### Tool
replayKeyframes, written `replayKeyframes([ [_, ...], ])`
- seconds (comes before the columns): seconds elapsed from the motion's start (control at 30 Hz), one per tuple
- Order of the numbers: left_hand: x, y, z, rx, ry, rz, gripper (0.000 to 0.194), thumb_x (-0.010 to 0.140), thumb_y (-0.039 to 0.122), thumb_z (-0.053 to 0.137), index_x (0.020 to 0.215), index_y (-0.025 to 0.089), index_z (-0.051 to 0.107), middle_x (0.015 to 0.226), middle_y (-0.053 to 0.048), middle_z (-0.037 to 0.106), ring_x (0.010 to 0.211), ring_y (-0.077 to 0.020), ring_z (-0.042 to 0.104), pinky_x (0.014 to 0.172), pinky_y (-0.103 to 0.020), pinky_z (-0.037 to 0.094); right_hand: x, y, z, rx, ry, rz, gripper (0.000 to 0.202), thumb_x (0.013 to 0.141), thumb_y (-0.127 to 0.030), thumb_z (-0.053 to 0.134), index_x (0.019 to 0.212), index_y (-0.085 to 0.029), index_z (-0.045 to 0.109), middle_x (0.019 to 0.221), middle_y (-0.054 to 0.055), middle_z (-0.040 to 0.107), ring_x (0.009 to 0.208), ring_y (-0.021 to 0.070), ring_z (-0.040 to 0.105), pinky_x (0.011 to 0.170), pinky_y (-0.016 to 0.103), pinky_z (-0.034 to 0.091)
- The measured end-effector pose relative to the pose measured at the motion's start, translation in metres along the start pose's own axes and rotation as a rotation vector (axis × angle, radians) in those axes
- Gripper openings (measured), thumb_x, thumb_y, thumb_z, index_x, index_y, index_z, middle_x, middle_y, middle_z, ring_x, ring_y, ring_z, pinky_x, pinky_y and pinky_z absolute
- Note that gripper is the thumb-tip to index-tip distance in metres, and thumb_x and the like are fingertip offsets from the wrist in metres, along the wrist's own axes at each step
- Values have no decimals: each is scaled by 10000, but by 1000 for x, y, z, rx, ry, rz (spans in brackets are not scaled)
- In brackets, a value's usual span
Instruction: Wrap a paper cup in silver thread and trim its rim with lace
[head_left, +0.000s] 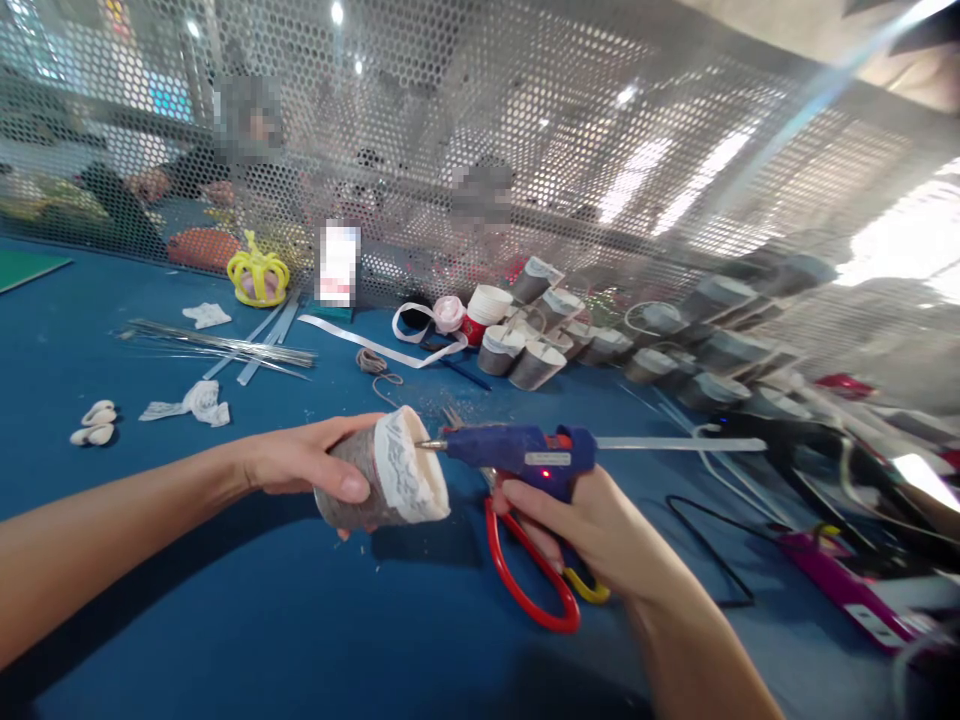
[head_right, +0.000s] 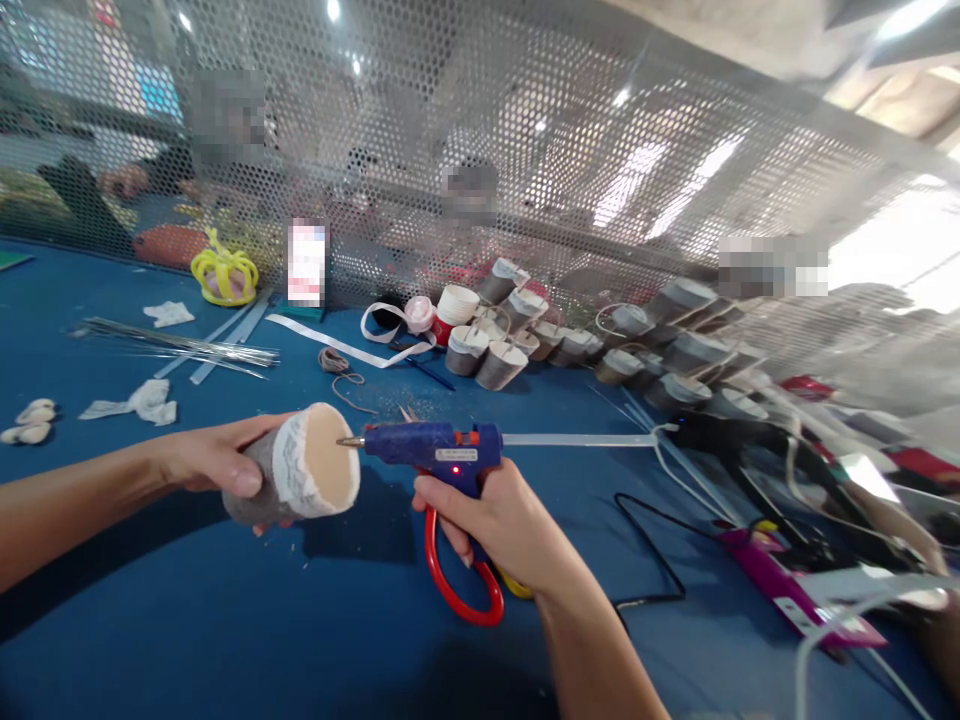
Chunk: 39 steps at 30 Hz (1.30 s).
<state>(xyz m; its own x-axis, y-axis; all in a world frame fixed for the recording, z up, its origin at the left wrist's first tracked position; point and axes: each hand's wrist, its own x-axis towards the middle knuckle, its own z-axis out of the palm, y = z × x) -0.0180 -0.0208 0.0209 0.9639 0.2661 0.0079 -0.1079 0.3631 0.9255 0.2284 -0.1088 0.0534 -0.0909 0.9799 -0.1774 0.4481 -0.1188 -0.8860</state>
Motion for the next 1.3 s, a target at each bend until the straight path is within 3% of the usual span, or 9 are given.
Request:
replayKeyframes([
  [0.23, 0, 5, -2, 169, 174, 74, 665, 572, 375, 748, 1120, 151, 446, 905, -64, 579, 691, -124, 549, 518, -187, 466, -2, 0, -2, -66, 11, 32, 331, 763, -474, 558, 618, -178, 589, 317, -46, 447, 341, 91, 418, 420, 229, 373],
  [0.5, 0, 6, -6, 245, 225, 79, 682, 570, 347, 760, 1142, 182, 427, 944, -51, 538, 710, -115, 514, 556, -194, 416, -3, -1, -3, 28, -60, 41, 337, 752, -469, 572, 645, -149, 587, 315, -62, 438, 299, 53, 353, 363, 192, 317],
  [0.7, 0, 5, -2, 221, 156, 66, 660, 566, 322, 759, 1131, 170, 452, 919, -37, 555, 731, -121, 524, 573, -188, 420, -1, 0, 3, 96, 36, -43, 314, 766, -454, 559, 675, -153, 572, 319, -79, 405, 293, 48, 342, 344, 182, 298],
  [0.93, 1, 2, -4, 140, 135, 92, 664, 573, 356, 747, 1128, 139, 456, 860, -48, 616, 664, -118, 572, 537, -186, 451, 0, 1, -5, -9, -70, 53, 334, 768, -457, 561, 658, -143, 585, 323, -65, 439, 309, 51, 364, 373, 182, 337],
  [1.1, 3, -4, -3, 30, 23, 27, 706, 607, 447, 709, 1183, 162, 416, 819, -44, 637, 543, -109, 585, 447, -179, 442, -1, -1, -5, 0, -62, 63, 337, 748, -463, 575, 640, -143, 582, 315, -62, 445, 306, 51, 361, 368, 180, 334],
  [1.3, 1, -7, 0, -37, -77, -22, 754, 648, 457, 676, 1264, 177, 344, 797, -38, 664, 561, -140, 620, 487, -215, 474, -2, -1, -4, 30, -70, 36, 337, 747, -465, 576, 645, -144, 589, 311, -62, 447, 302, 56, 369, 382, 191, 330],
])
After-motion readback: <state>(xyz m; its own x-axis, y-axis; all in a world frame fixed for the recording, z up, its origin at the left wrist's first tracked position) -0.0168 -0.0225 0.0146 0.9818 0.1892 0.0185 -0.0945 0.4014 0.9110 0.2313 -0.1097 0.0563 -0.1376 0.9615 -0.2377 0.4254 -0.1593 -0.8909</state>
